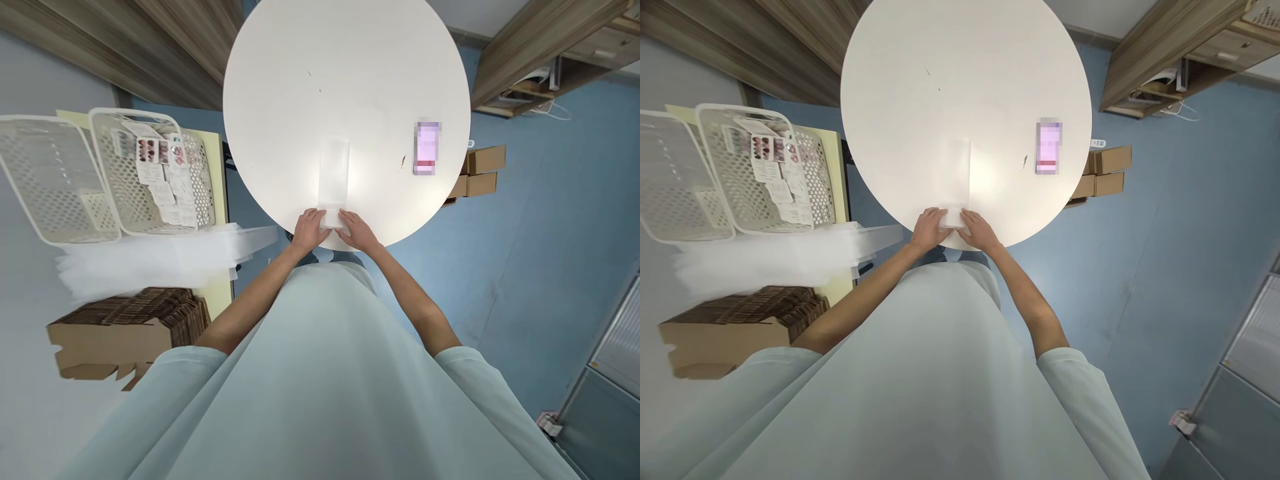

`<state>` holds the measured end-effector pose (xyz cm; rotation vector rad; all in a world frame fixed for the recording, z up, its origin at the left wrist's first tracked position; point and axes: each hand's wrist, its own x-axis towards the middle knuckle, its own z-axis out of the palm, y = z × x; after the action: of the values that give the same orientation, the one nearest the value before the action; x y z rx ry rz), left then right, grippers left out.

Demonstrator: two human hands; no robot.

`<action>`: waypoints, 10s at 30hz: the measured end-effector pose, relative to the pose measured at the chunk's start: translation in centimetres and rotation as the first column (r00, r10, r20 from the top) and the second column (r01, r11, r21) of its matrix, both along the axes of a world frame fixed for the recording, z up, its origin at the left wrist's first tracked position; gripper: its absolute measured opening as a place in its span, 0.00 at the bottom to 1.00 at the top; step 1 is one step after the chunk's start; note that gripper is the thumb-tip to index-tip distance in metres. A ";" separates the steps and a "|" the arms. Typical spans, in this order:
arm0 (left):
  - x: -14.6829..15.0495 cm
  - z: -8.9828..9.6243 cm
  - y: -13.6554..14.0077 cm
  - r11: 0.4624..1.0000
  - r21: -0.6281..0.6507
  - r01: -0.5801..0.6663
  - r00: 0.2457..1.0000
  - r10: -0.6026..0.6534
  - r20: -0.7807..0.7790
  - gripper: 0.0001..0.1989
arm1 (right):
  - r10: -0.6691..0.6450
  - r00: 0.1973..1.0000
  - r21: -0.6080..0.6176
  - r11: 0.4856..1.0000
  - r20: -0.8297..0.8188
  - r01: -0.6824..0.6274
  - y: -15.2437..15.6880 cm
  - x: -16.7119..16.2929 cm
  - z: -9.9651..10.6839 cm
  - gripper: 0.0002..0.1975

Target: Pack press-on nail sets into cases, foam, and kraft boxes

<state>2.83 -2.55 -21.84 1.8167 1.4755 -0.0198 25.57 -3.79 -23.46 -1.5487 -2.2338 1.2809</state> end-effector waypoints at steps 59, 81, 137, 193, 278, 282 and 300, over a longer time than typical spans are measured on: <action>0.0 -3.4 2.3 0.965 0.105 -0.238 0.967 0.246 -0.067 0.20 | -0.217 0.931 0.039 0.976 0.295 0.215 3.3 -3.1 -1.8 0.22; -0.4 -1.0 0.3 0.966 0.111 0.235 0.972 -0.230 -0.054 0.40 | 0.158 0.958 0.106 0.977 0.240 -0.187 1.0 -2.4 -1.7 0.34; -11.6 -2.1 1.8 0.786 -0.097 -0.610 0.792 0.603 -0.096 0.13 | -0.411 0.873 -0.124 0.883 0.262 0.453 4.1 -19.4 -1.1 0.08; -22.0 13.9 -34.4 -0.148 0.189 -0.971 -0.101 0.966 0.236 0.26 | 0.262 0.875 -0.155 0.924 -0.407 -0.349 -8.7 -25.2 17.7 0.20; -10.5 14.6 -4.8 0.739 0.672 -0.046 0.960 -0.154 0.235 0.23 | -0.637 0.661 -0.185 0.761 -0.397 0.622 0.0 -4.4 19.7 0.25; -5.3 9.9 -0.8 0.792 0.609 0.045 0.968 -0.186 0.170 0.22 | -0.656 0.694 -0.189 0.752 -0.297 0.631 3.2 0.7 15.9 0.21; 4.4 -1.3 0.6 0.930 0.093 0.356 0.933 -0.348 -0.094 0.34 | -0.598 0.760 -0.235 0.724 0.254 0.648 5.3 10.5 2.2 0.10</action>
<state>7.24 -1.94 -23.19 2.1715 1.2006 -0.1918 36.06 1.54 -21.22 -2.3230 -1.3629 1.3415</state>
